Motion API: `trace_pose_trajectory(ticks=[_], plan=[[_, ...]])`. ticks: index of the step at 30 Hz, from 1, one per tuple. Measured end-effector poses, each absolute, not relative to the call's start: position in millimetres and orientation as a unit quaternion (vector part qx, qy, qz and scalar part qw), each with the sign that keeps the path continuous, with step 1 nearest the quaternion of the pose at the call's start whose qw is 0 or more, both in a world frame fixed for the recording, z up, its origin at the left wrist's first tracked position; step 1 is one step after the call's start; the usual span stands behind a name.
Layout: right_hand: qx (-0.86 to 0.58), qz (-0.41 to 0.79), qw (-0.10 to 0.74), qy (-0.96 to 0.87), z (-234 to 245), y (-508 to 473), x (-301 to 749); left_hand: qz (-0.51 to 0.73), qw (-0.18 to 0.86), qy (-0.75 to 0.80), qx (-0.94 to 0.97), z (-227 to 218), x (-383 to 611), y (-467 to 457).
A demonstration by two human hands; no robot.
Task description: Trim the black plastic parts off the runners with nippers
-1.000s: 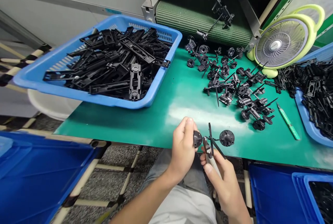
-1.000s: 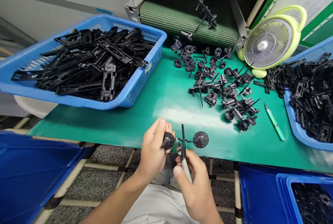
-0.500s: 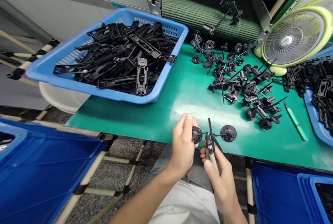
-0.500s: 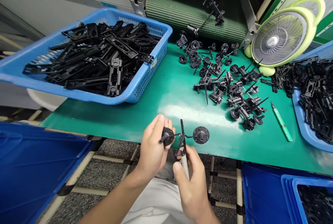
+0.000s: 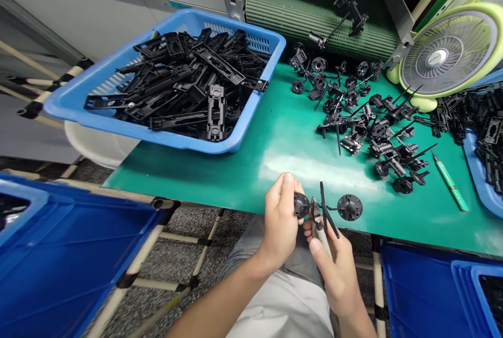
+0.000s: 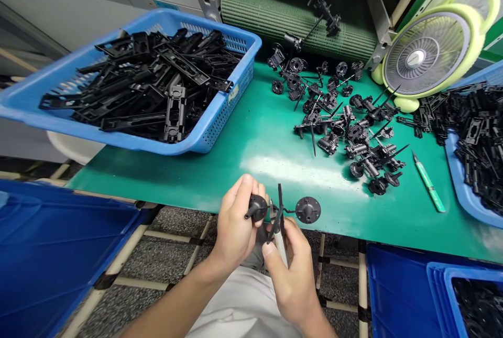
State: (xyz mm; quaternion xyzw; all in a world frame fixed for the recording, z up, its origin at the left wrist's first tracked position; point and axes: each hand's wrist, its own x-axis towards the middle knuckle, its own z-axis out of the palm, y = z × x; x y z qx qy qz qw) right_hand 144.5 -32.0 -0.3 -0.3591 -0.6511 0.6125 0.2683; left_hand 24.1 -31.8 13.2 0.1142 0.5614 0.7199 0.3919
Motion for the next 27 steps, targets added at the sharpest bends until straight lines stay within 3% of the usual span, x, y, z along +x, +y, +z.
trace_pose_trajectory(ticks=[18, 27], plan=[[-0.360, 0.603, 0.224, -0.675, 5, -10, 151, 0.681, 0.349, 0.607, 0.213, 14, 17, -22], [-0.379, 0.607, 0.231, -0.659, 5, -10, 148, 0.685, 0.379, 0.590, 0.198, 11, 18, -21]])
